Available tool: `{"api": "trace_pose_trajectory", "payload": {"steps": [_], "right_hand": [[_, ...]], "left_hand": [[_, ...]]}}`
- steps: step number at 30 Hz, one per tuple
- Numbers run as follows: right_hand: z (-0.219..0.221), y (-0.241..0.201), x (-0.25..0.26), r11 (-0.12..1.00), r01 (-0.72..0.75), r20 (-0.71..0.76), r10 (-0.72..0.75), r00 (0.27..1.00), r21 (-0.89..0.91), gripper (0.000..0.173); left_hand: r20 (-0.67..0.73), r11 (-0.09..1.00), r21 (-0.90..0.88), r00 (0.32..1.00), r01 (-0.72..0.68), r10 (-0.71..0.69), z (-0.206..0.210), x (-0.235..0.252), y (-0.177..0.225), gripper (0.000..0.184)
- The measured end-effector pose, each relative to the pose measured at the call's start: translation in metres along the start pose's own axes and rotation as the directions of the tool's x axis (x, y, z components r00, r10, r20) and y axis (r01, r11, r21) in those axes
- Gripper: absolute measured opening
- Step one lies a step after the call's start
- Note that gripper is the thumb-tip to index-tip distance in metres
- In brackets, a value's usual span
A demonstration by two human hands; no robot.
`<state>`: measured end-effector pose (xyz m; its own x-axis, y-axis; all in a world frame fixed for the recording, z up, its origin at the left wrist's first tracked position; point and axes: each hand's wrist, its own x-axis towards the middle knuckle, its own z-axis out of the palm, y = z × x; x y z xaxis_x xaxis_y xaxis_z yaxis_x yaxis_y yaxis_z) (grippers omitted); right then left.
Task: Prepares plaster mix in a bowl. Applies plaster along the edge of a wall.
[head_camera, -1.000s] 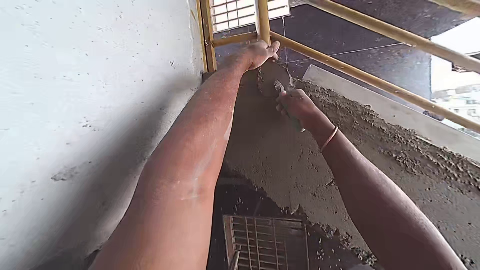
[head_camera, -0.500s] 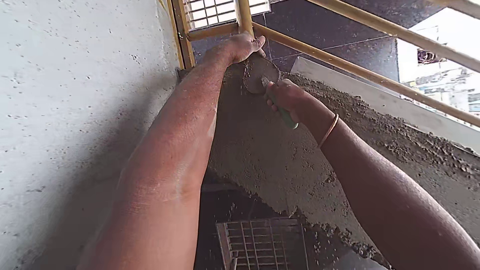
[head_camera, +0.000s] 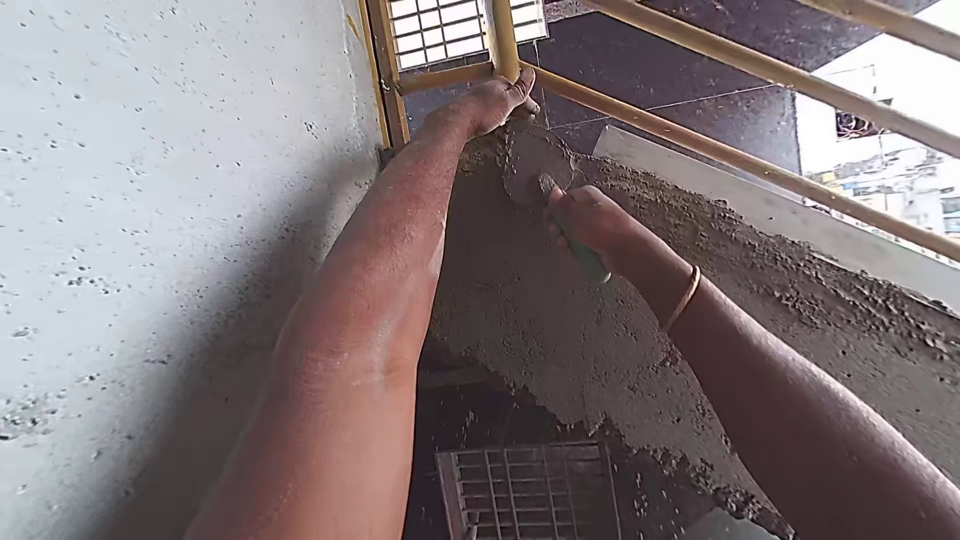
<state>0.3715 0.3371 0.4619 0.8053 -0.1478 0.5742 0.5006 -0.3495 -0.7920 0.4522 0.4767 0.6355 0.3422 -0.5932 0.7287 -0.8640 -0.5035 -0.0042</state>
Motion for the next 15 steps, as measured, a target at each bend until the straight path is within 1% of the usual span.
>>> {"api": "trace_pose_trajectory", "payload": {"steps": [2, 4, 6, 8, 11, 13, 15], "right_hand": [[0.002, -0.013, 0.013, 1.000, 0.005, 0.011, -0.005, 1.000, -0.008, 0.045], [0.009, -0.018, 0.020, 1.000, -0.021, 0.014, 0.022, 1.000, -0.015, 0.044], [0.018, -0.013, 0.018, 0.998, -0.066, 0.011, 0.066, 0.998, -0.008, 0.042], [0.027, -0.002, 0.003, 0.995, -0.101, 0.011, 0.101, 0.995, 0.000, 0.043], [0.028, 0.013, -0.014, 0.998, -0.049, -0.008, 0.049, 0.999, 0.032, 0.047], [0.024, 0.010, -0.007, 0.997, -0.019, -0.043, 0.022, 0.999, 0.074, 0.045], [0.018, 0.009, -0.003, 0.990, -0.023, -0.070, 0.033, 0.997, 0.140, 0.044]], "left_hand": [[0.004, 1.000, -0.019, 1.000, 0.007, -0.007, -0.001, 0.002, -0.004, 0.070], [0.012, 0.999, -0.035, 1.000, 0.003, -0.003, -0.001, 0.011, -0.011, 0.070], [0.013, 1.000, 0.017, 1.000, 0.014, -0.014, -0.001, 0.014, -0.012, 0.068], [0.014, 0.996, 0.087, 1.000, 0.006, -0.007, 0.000, 0.013, -0.011, 0.067], [0.057, 0.991, 0.129, 0.998, -0.019, 0.011, 0.002, 0.006, 0.003, 0.068], [0.086, 0.990, 0.131, 0.996, -0.049, 0.038, 0.007, 0.003, 0.014, 0.067], [0.128, 0.985, 0.168, 0.991, -0.046, 0.024, 0.013, 0.003, 0.025, 0.068]]}}
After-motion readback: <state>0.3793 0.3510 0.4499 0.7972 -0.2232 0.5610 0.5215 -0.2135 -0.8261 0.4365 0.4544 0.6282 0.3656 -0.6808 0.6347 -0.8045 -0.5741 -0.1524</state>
